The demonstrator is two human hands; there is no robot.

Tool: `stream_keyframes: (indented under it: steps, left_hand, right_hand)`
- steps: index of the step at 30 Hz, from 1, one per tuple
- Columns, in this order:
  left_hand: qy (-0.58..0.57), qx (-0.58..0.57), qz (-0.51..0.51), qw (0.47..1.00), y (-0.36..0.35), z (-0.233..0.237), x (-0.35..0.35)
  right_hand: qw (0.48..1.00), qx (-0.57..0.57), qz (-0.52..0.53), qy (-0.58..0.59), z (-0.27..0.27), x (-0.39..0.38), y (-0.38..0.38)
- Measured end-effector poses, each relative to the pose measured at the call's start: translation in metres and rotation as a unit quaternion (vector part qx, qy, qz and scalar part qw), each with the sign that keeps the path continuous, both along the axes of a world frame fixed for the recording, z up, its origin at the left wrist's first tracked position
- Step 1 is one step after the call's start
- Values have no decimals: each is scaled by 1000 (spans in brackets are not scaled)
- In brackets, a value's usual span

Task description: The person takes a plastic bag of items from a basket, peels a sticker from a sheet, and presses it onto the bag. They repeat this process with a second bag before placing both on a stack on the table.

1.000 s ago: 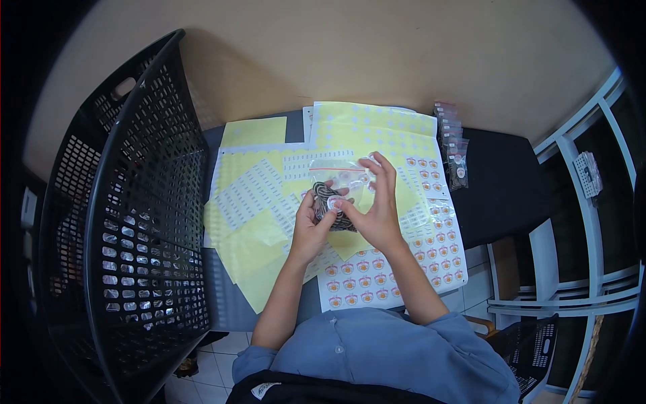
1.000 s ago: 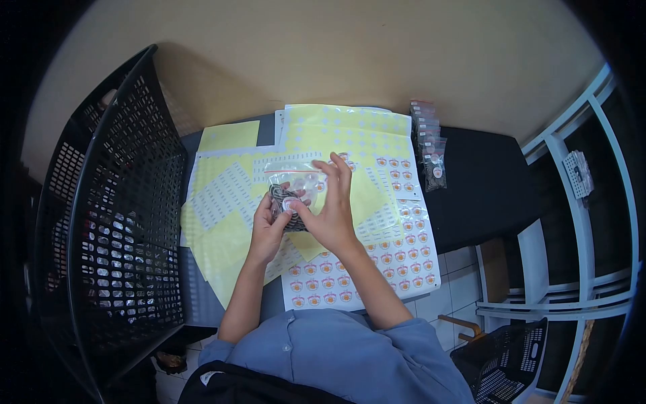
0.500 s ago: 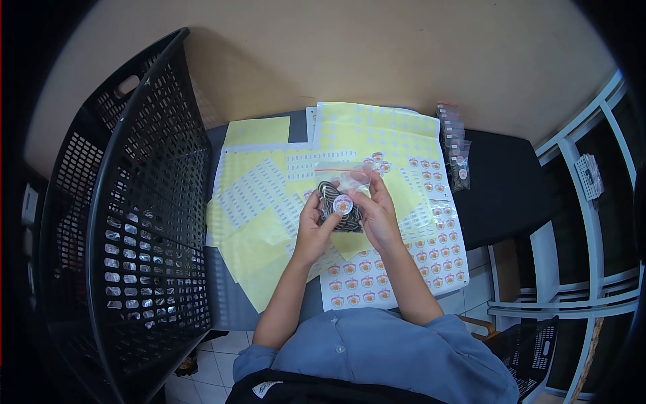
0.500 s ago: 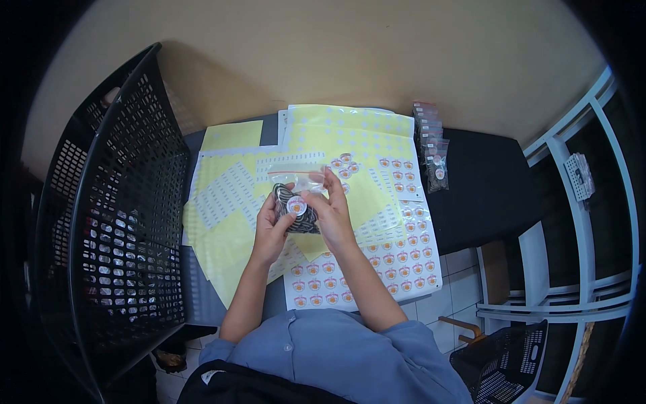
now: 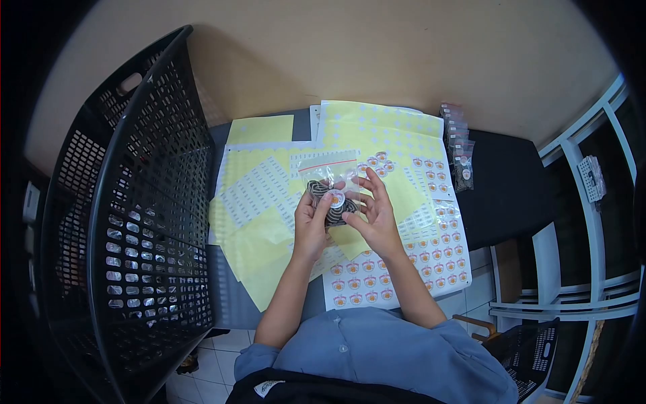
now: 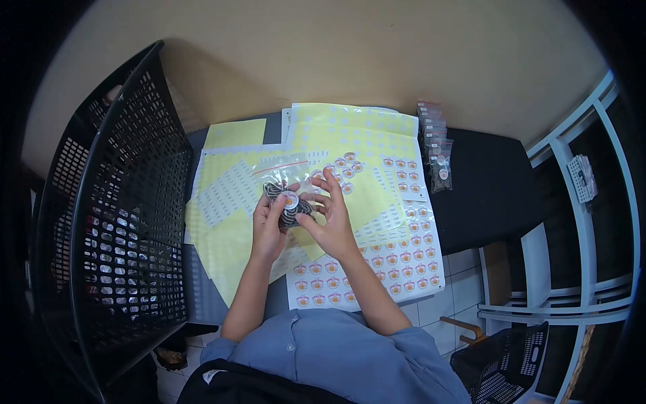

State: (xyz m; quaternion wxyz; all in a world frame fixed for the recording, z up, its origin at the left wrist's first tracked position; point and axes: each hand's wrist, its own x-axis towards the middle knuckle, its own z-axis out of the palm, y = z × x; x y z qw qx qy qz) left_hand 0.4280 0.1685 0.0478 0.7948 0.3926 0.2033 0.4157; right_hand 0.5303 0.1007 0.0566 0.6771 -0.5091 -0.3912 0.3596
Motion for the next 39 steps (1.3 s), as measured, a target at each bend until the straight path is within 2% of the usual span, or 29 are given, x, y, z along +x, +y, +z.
stream_keyframes:
  steps: [5, 8, 14, 20, 23, 25, 27, 29, 30, 31, 34, 37, 39]
  left_hand:
    - [8, 37, 9, 999, -1, -1, 1]
    - [13, 32, 11, 999, -2, 0, 1]
    - [36, 56, 23, 998, -7, -5, 4]
    - [39, 53, -20, 998, -10, -5, 4]
    - [15, 29, -26, 999, -16, 6, 5]
    - [35, 40, -29, 998, -15, 5, 6]
    - [25, 38, -23, 999, -14, 4, 6]
    - [35, 44, -25, 998, -14, 4, 5]
    - [45, 49, -30, 997, -14, 4, 6]
    - [43, 50, -33, 997, -15, 3, 7]
    - [54, 63, -26, 996, -15, 4, 6]
    - [71, 65, -20, 995, -14, 10, 2]
    - [74, 110, 58, 989, 6, 13, -10]
  right_hand:
    - [999, -20, -25, -12, 0, -1, 4]
    - [1000, -12, -12, 26, -2, 2, 1]
    - [999, 19, -46, -6, 4, 1, 3]
    - [995, 25, -46, 80, 8, 1, 4]
    - [990, 24, -100, 97, 14, 2, 2]
    - [978, 93, -177, 62, 17, 5, -4]
    - [972, 93, -207, 51, 12, 8, -9]
    - [960, 66, -251, -100, 10, 12, -15]
    - [954, 51, -278, -100, 10, 10, -16]
    - [953, 52, -281, -102, 12, 10, -17]
    - [932, 89, -280, -211, 15, 13, -16]
    - [934, 115, -288, -175, 20, 16, -11]
    - [938, 114, -284, -162, 20, 16, -7]
